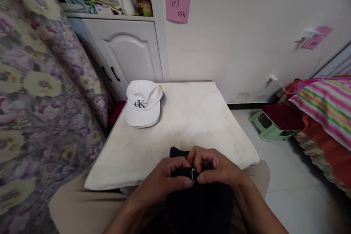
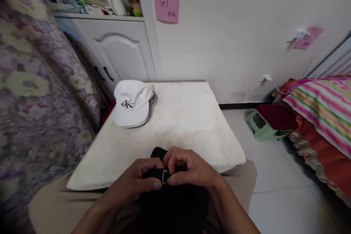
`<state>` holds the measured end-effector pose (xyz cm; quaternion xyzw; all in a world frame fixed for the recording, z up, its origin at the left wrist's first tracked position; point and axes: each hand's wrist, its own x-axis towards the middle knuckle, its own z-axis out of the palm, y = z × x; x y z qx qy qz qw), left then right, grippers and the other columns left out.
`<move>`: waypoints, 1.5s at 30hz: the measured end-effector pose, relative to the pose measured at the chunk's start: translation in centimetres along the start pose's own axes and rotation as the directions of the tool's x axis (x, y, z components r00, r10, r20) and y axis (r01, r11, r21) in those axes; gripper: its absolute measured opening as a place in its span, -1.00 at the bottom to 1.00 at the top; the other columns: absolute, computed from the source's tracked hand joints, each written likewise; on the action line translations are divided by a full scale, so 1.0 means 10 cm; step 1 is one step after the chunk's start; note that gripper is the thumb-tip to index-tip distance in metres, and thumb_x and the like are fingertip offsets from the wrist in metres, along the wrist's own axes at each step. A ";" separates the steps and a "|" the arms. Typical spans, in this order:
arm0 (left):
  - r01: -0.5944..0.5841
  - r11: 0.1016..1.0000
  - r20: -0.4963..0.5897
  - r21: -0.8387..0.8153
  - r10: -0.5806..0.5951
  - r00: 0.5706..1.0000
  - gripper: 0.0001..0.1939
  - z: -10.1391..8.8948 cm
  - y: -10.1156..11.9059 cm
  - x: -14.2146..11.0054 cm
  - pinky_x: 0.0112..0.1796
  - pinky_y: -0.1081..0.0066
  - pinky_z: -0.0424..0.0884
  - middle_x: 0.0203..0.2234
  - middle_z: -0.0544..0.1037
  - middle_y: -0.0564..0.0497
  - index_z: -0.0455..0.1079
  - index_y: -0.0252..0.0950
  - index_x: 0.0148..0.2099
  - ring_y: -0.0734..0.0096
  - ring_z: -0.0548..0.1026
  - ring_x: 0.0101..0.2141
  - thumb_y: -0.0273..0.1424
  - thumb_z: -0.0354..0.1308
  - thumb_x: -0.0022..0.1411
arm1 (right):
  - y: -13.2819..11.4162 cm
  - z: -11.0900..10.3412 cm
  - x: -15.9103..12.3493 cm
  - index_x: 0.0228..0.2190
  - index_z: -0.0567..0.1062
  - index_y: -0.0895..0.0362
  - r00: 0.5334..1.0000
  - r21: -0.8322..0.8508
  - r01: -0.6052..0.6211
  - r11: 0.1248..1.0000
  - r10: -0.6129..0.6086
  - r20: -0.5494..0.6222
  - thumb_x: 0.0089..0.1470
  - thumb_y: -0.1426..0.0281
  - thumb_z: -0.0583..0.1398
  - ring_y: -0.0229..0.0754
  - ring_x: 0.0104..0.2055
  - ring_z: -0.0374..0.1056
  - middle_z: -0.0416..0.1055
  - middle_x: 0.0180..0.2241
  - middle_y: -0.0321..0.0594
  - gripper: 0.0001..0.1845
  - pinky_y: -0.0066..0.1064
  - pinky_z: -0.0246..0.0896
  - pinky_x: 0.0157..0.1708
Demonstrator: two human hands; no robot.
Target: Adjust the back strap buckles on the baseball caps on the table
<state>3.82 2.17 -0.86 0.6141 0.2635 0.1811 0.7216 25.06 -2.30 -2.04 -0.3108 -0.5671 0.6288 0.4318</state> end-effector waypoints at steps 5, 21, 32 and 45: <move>0.036 0.999 -0.030 0.025 -0.035 0.999 -0.76 -0.05 0.03 -0.01 -0.42 0.50 0.18 -0.47 0.43 0.09 0.47 -0.33 -0.31 0.47 0.31 -0.44 -0.25 0.33 0.08 | 0.06 -0.03 0.00 -0.50 0.42 0.13 0.995 0.264 0.075 0.962 -0.055 -0.079 -0.08 0.33 0.41 -0.18 -0.15 0.28 0.37 -0.13 -0.19 -0.73 -0.36 0.17 -0.13; -0.020 1.000 -0.136 0.019 0.022 0.991 -0.83 -0.05 0.08 -0.03 -0.41 0.49 0.13 -0.50 0.38 0.10 0.44 -0.32 -0.37 0.48 0.26 -0.45 -0.32 0.28 0.05 | 0.13 -0.06 -0.18 -0.32 0.46 0.18 0.986 0.092 -0.159 0.983 0.163 -0.036 0.14 0.23 0.28 -0.42 -0.64 0.25 0.49 -0.50 -0.31 -0.75 -0.57 0.08 -0.61; 0.119 0.983 -0.170 0.139 -0.095 0.981 -0.70 0.11 0.15 -0.01 -0.53 0.52 0.09 -0.54 0.33 0.12 0.40 -0.31 -0.35 0.52 0.20 -0.54 -0.16 0.18 0.23 | 0.05 0.01 -0.09 -0.24 0.49 0.11 0.959 -0.355 -0.110 0.928 0.006 -0.283 0.20 0.35 0.19 -0.28 -0.41 0.32 0.45 -0.37 -0.28 -0.89 -0.44 0.22 -0.38; -0.022 0.939 -0.298 0.343 0.131 0.945 -0.81 0.21 -0.02 0.11 -0.32 0.41 0.27 -0.45 0.52 0.03 0.46 -0.30 -0.34 0.33 0.41 -0.37 -0.29 0.13 0.22 | -0.09 0.43 -0.07 -0.14 0.44 0.08 0.901 -0.695 -0.172 0.698 -0.174 -0.398 -0.07 0.26 0.40 -0.26 -0.50 0.25 0.33 -0.51 -0.41 -0.55 -0.42 0.12 -0.47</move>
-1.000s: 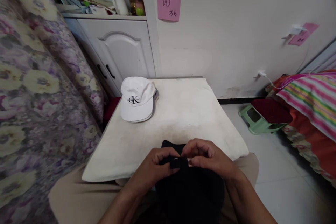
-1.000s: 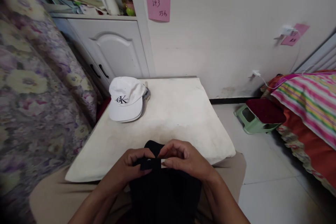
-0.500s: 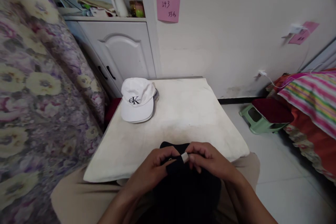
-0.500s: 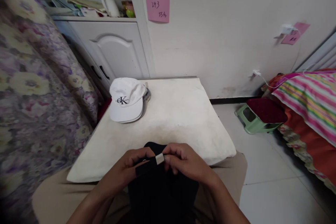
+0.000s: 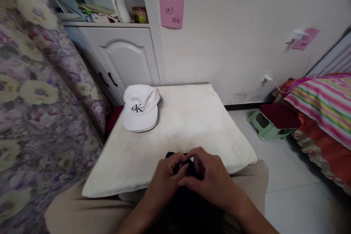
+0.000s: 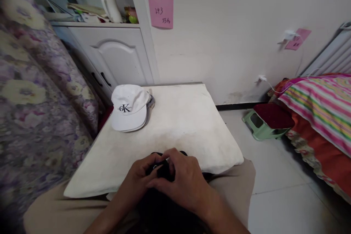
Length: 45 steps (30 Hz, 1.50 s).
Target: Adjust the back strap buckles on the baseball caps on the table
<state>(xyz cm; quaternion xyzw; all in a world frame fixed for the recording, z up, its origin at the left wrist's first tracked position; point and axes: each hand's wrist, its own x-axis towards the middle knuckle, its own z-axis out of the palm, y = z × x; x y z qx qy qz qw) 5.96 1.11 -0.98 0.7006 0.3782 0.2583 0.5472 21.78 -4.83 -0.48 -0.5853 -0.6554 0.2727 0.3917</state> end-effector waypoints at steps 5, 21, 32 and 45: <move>0.008 0.999 -0.019 0.038 -0.007 1.000 -0.81 0.02 0.02 -0.03 -0.37 0.43 0.24 -0.49 0.45 0.07 0.44 -0.28 -0.35 0.38 0.34 -0.42 -0.29 0.12 0.24 | 0.09 0.04 0.03 -0.21 0.44 0.09 0.994 0.017 0.105 0.994 -0.104 -0.035 0.29 0.41 0.05 -0.17 -0.34 0.41 0.50 -0.32 -0.19 -0.84 -0.32 0.23 -0.30; 0.259 0.900 0.246 -0.350 -0.178 0.953 -0.71 -0.10 -0.11 0.01 -0.45 0.51 0.20 -0.50 0.49 0.06 0.53 -0.34 -0.30 0.51 0.35 -0.50 -0.20 0.36 0.08 | 0.21 -0.12 0.09 -0.23 0.48 0.08 0.988 0.589 -0.117 0.799 0.156 -0.017 0.19 0.24 0.22 -0.34 -0.55 0.25 0.34 -0.48 -0.37 -0.82 -0.49 0.13 -0.54; 0.280 0.867 0.247 -0.413 -0.190 0.950 -0.76 -0.14 0.05 -0.03 -0.44 0.49 0.15 -0.50 0.39 0.10 0.45 -0.31 -0.31 0.49 0.29 -0.49 -0.25 0.32 0.10 | 0.26 -0.18 0.03 -0.23 0.52 0.05 0.998 0.503 0.058 0.862 -0.067 -0.001 0.05 0.31 0.31 -0.12 -0.21 0.36 0.43 -0.27 -0.23 -0.80 -0.31 0.26 -0.19; 0.254 0.894 0.217 -0.368 -0.182 0.959 -0.70 -0.16 0.10 -0.05 -0.46 0.51 0.10 -0.53 0.37 0.11 0.41 -0.33 -0.33 0.50 0.24 -0.50 -0.22 0.35 0.03 | 0.35 -0.11 0.03 -0.31 0.45 0.12 0.927 0.605 -0.293 0.740 0.064 0.370 0.15 0.31 0.24 -0.34 -0.50 0.26 0.38 -0.47 -0.35 -0.86 -0.50 0.14 -0.50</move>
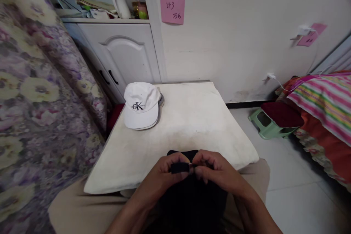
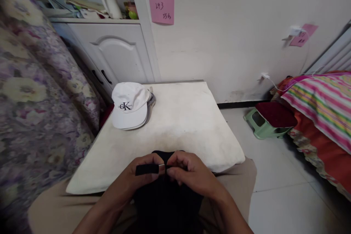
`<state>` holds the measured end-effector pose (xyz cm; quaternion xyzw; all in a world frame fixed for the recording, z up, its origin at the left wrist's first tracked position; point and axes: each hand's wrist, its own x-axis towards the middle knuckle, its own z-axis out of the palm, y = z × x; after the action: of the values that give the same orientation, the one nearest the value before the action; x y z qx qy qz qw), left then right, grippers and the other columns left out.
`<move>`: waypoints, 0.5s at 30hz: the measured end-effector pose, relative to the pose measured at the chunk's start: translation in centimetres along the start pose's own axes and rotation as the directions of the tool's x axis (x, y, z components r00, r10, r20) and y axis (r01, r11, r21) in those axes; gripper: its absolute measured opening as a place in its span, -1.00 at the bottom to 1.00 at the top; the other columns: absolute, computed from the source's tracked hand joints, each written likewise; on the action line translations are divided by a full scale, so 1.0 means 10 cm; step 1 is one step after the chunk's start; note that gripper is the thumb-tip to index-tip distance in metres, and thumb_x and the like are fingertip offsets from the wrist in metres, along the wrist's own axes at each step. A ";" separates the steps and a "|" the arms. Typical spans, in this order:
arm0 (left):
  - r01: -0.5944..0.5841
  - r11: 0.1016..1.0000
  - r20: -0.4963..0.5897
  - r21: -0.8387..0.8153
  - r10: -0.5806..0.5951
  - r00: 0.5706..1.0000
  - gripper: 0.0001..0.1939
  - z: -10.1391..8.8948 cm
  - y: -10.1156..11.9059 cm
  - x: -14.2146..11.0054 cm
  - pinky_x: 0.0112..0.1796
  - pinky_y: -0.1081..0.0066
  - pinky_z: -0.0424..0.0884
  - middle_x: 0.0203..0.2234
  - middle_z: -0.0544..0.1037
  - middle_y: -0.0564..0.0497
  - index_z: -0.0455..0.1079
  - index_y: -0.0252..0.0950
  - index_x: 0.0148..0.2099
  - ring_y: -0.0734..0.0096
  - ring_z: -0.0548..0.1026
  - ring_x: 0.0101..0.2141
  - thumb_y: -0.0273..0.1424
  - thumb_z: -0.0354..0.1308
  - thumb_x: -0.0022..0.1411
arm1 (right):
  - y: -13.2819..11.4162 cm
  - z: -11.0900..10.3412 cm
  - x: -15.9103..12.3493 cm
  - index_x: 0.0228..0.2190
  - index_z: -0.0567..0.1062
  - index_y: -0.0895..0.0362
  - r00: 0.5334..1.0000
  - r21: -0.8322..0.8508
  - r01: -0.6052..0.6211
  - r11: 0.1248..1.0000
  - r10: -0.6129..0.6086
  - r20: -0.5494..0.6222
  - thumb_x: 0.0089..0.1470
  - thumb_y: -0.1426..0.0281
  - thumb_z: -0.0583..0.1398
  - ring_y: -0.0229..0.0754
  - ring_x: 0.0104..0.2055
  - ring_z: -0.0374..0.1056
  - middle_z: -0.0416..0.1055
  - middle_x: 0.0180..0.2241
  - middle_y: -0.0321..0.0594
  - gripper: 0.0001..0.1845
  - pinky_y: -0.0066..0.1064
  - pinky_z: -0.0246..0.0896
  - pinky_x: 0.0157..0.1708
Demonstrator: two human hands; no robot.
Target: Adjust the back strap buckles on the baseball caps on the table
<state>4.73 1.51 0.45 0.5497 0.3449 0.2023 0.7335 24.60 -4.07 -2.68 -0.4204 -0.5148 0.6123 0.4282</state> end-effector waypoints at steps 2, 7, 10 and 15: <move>-0.026 0.999 -0.006 0.031 0.026 1.000 -0.74 0.00 0.00 0.02 -0.45 0.51 0.12 -0.54 0.38 0.11 0.43 -0.33 -0.39 0.49 0.25 -0.48 -0.27 0.37 -0.01 | 0.02 -0.01 0.01 -0.33 0.45 0.14 1.000 0.005 0.001 1.000 -0.001 0.019 0.17 0.26 0.24 -0.36 -0.55 0.20 0.36 -0.52 -0.37 -0.81 -0.52 0.09 -0.54; -0.007 0.998 0.039 -0.069 0.009 0.999 -0.75 -0.04 -0.03 0.01 -0.52 0.52 0.07 -0.60 0.37 0.12 0.44 -0.32 -0.41 0.55 0.20 -0.57 -0.25 0.36 0.02 | 0.05 -0.05 0.04 -0.37 0.46 0.14 1.000 -0.026 -0.019 0.999 0.019 0.001 0.15 0.19 0.26 -0.37 -0.58 0.13 0.28 -0.59 -0.42 -0.75 -0.53 -0.02 -0.59; 0.026 0.991 0.059 -0.132 -0.019 0.998 -0.74 -0.05 -0.03 -0.02 -0.54 0.53 0.06 -0.61 0.38 0.11 0.44 -0.32 -0.41 0.59 0.19 -0.61 -0.23 0.35 0.05 | 0.09 -0.11 0.06 -0.40 0.45 0.14 0.999 -0.052 -0.008 0.999 0.005 -0.053 0.15 0.17 0.26 -0.38 -0.60 0.10 0.26 -0.62 -0.42 -0.72 -0.53 -0.07 -0.60; -0.044 0.995 0.005 -0.091 0.045 0.999 -0.71 -0.09 -0.02 -0.02 -0.48 0.52 0.14 -0.57 0.44 0.07 0.45 -0.33 -0.40 0.52 0.29 -0.53 -0.19 0.35 0.05 | 0.21 -0.20 0.08 -0.44 0.35 0.13 0.976 0.148 0.036 0.988 -0.003 -0.220 0.16 0.14 0.25 -0.41 -0.67 -0.01 0.24 -0.65 -0.46 -0.66 -0.53 -0.16 -0.65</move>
<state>3.93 1.87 0.18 0.5239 0.3203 0.2323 0.7543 26.05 -2.99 -5.08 -0.4466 -0.4207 0.5953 0.5189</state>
